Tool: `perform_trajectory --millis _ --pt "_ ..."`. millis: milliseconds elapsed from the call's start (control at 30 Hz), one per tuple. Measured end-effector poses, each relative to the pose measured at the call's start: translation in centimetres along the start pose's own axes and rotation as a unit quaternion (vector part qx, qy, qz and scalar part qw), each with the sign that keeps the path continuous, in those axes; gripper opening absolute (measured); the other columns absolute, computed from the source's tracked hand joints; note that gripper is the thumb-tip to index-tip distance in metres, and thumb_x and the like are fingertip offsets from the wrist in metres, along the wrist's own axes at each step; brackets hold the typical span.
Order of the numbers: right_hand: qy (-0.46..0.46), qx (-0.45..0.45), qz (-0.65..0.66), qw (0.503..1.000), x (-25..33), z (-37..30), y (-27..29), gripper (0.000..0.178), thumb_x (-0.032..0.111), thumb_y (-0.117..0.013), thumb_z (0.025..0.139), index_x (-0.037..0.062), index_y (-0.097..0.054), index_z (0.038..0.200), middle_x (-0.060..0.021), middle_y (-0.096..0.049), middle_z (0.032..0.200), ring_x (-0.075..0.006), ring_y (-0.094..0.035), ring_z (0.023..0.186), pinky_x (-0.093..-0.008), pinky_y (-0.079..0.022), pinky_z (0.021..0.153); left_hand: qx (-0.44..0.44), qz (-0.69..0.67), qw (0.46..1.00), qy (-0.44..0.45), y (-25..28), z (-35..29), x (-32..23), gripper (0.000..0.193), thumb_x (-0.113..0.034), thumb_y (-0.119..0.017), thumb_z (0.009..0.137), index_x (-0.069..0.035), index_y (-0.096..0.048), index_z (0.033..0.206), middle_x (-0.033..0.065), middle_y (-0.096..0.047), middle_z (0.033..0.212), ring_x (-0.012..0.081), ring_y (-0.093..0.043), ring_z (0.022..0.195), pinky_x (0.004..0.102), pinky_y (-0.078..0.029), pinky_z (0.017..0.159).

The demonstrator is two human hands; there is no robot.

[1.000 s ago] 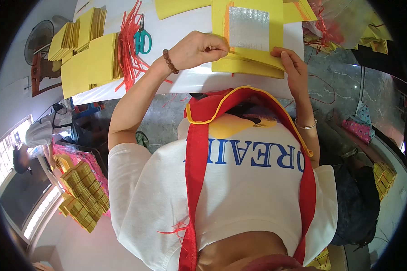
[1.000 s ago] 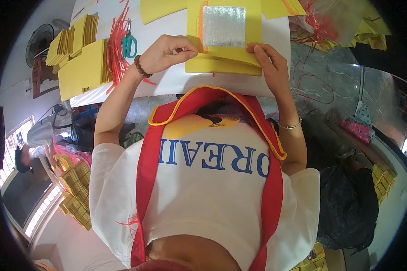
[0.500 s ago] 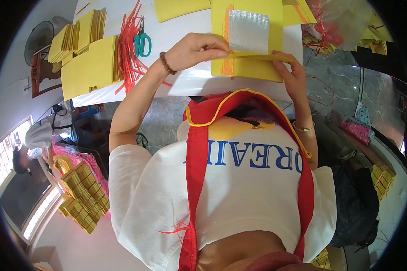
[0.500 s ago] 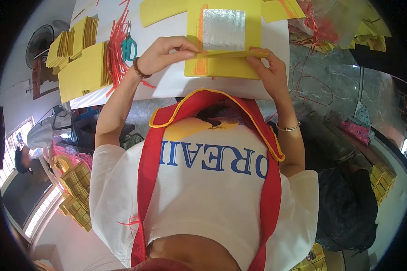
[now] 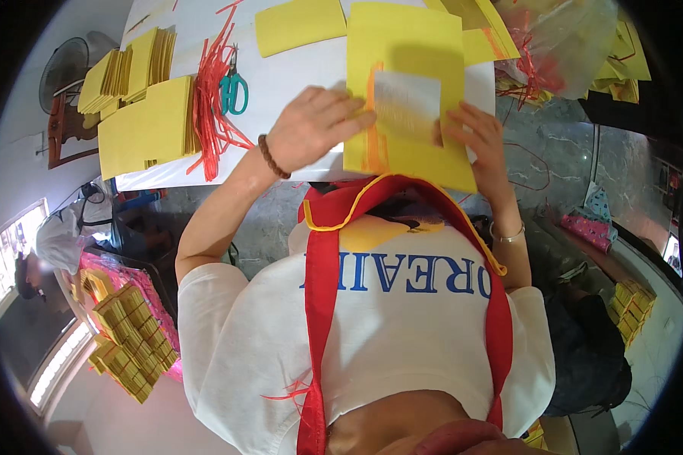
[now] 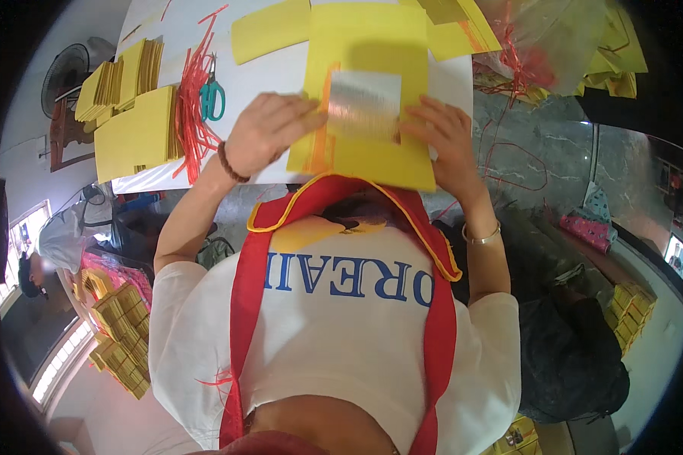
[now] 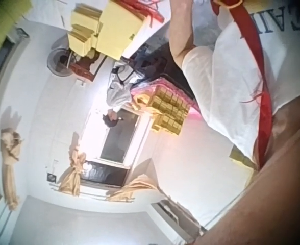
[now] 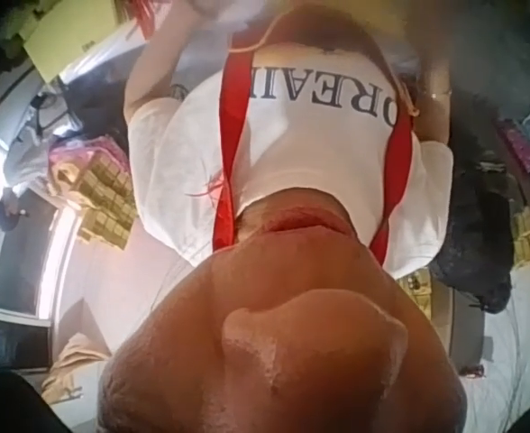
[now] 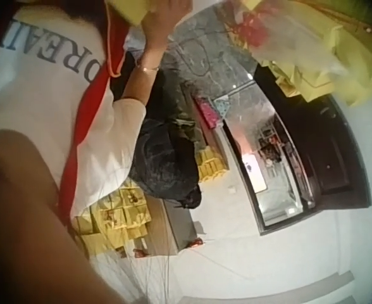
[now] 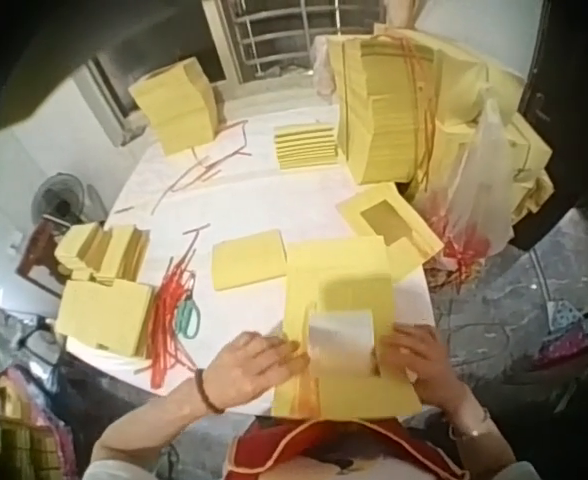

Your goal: Folding and stacking yellow ritual paper sheets with silver foil centers.

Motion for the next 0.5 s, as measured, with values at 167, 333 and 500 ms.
perform_trajectory --millis 167,333,500 --pt "0.005 0.091 0.125 0.988 0.3 -1.2 -1.3 0.025 0.009 -0.066 0.074 0.0082 -0.062 0.098 -0.0065 -0.062 0.104 -0.0269 -0.054 0.106 -0.0375 -0.040 0.083 -0.039 -0.193 0.978 0.066 -1.0 -1.6 0.1 0.026 -0.010 -0.054 0.077 -0.006 -0.060 0.102 0.0127 -0.062 0.083 0.0279 -0.060 0.072 0.0331 -0.047 0.061" --pt "-0.303 0.005 0.238 0.923 -3.7 -1.2 -2.2 0.025 0.012 -0.060 0.082 0.0034 -0.058 0.106 -0.0086 -0.064 0.092 -0.0149 -0.061 0.075 -0.0261 -0.045 0.065 0.013 -0.311 0.890 0.333 -4.3 -2.0 4.4 0.018 -0.016 -0.053 0.086 -0.004 -0.059 0.098 0.0119 -0.056 0.065 0.0256 -0.055 0.060 0.0347 -0.044 0.055" --pt "-0.349 -0.088 0.298 0.884 -4.9 0.1 -2.3 0.036 0.012 -0.060 0.082 0.0034 -0.052 0.116 -0.0069 -0.063 0.086 -0.0080 -0.056 0.063 -0.0220 -0.043 0.055 -0.022 -0.453 0.764 0.459 -8.1 -3.6 6.8 0.021 -0.020 -0.054 0.088 0.000 -0.057 0.093 0.0092 -0.050 0.056 0.0159 -0.048 0.051 0.0313 -0.039 0.050"
Point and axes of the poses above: each hand's wrist, its own z-axis towards the middle knuckle, its own y-axis out of the back of the hand, x = y × z, the point moved 9 cm from there along z, towards the middle knuckle
